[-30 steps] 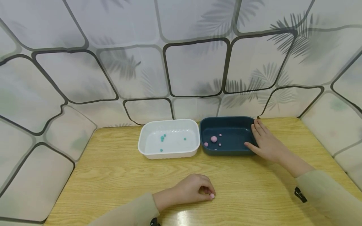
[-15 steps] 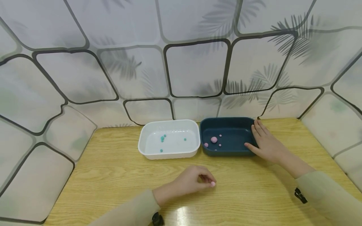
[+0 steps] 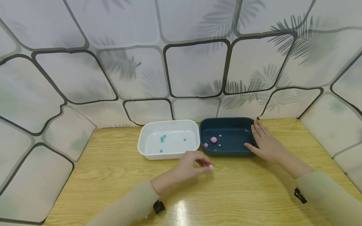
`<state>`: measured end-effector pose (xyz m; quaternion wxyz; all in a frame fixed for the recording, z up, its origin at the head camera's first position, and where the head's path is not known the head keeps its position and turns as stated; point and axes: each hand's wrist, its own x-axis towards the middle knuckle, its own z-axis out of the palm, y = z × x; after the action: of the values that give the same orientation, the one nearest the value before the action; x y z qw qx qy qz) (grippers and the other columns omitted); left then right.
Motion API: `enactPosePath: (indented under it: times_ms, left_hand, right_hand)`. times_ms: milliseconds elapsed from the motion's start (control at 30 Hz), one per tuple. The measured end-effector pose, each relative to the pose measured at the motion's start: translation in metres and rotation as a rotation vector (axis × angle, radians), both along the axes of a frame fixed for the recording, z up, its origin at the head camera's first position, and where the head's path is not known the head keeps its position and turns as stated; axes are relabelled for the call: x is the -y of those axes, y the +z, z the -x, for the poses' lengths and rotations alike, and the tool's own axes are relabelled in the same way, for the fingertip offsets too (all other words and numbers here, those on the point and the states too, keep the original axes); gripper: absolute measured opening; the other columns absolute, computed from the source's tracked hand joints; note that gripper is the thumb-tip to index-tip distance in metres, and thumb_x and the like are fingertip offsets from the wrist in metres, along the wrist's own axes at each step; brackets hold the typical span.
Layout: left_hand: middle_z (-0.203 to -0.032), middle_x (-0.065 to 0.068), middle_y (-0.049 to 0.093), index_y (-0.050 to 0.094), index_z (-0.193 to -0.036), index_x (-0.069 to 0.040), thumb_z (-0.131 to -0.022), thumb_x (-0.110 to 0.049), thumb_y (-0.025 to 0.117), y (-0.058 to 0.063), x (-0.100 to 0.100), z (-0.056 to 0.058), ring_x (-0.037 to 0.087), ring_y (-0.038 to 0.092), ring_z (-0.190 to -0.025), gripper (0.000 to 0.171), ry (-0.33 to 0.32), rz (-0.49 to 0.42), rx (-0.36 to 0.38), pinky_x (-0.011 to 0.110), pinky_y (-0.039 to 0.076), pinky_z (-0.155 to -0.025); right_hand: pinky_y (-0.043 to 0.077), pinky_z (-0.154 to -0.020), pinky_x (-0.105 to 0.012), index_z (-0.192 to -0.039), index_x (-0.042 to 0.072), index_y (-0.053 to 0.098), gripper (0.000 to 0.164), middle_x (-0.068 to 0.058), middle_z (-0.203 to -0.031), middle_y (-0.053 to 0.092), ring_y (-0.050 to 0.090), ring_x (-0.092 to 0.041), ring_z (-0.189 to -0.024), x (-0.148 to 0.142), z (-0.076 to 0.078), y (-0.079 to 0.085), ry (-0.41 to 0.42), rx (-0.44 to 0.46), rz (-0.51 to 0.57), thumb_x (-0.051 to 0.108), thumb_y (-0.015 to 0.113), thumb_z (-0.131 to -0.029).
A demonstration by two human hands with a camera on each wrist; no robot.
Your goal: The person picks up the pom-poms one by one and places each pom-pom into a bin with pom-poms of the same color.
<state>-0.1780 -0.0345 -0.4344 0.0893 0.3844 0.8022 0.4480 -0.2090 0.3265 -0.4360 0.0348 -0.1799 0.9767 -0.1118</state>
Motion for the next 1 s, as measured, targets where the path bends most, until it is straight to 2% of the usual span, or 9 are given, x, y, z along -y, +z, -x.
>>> enactPosePath:
  times_ms: [200, 333, 433, 633, 833, 1000]
  left_hand:
    - [-0.093, 0.009, 0.08, 0.082, -0.104, -0.002, -0.096, -0.009, 0.08, 0.014, 0.001, 0.013, 0.012, 0.07, -0.082, 0.012, 0.044, -0.029, -0.084, 0.02, 0.062, -0.081]
    - [-0.095, 0.008, 0.08, 0.082, -0.106, -0.003, -0.096, -0.011, 0.079, 0.022, 0.001, 0.024, 0.011, 0.07, -0.083, 0.013, 0.067, -0.024, -0.086, 0.022, 0.063, -0.082]
    - [-0.095, 0.007, 0.08, 0.082, -0.106, -0.004, -0.096, -0.01, 0.079, 0.026, 0.0, 0.03, 0.012, 0.07, -0.084, 0.011, 0.082, -0.032, -0.088, 0.018, 0.061, -0.08]
    - [-0.097, 0.008, 0.081, 0.082, -0.107, -0.003, -0.097, -0.011, 0.079, 0.03, -0.005, 0.043, 0.017, 0.072, -0.085, 0.013, 0.118, -0.02, -0.096, 0.02, 0.06, -0.079]
    - [-0.098, 0.011, 0.08, 0.08, -0.112, -0.001, -0.099, -0.014, 0.076, 0.032, -0.009, 0.055, 0.02, 0.073, -0.086, 0.019, 0.136, -0.009, -0.056, 0.025, 0.061, -0.08]
    - [-0.101, 0.011, 0.081, 0.081, -0.112, -0.003, -0.101, -0.014, 0.075, 0.032, -0.013, 0.067, 0.022, 0.074, -0.088, 0.017, 0.173, 0.002, -0.061, 0.02, 0.059, -0.078]
  right_hand:
    - [0.005, -0.134, -0.063, -0.162, -0.018, 0.009, 0.1, -0.038, -0.172, -0.004, -0.005, -0.053, -0.162, 0.0, 0.0, 0.0, -0.004, 0.004, 0.001, 0.056, 0.05, -0.109]
    - [0.007, -0.134, -0.064, -0.162, -0.018, 0.009, 0.1, -0.038, -0.173, -0.004, -0.006, -0.053, -0.162, 0.001, 0.0, 0.0, -0.007, 0.003, -0.001, 0.056, 0.05, -0.109]
    - [0.008, -0.133, -0.065, -0.162, -0.019, 0.01, 0.1, -0.038, -0.173, -0.004, -0.005, -0.053, -0.162, 0.001, 0.001, 0.001, -0.009, 0.005, -0.006, 0.056, 0.051, -0.109]
    - [0.009, -0.133, -0.066, -0.162, -0.019, 0.009, 0.101, -0.038, -0.172, -0.004, -0.005, -0.053, -0.162, 0.001, 0.001, 0.002, -0.011, 0.009, -0.011, 0.056, 0.05, -0.109]
    - [0.011, -0.131, -0.068, -0.162, -0.019, 0.01, 0.101, -0.039, -0.172, -0.004, -0.006, -0.054, -0.162, 0.001, 0.0, 0.003, -0.005, 0.008, -0.009, 0.058, 0.05, -0.109]
    - [0.012, -0.131, -0.068, -0.161, -0.019, 0.011, 0.101, -0.039, -0.172, -0.002, -0.005, -0.053, -0.162, 0.002, -0.001, 0.004, -0.007, 0.008, -0.014, 0.057, 0.05, -0.109]
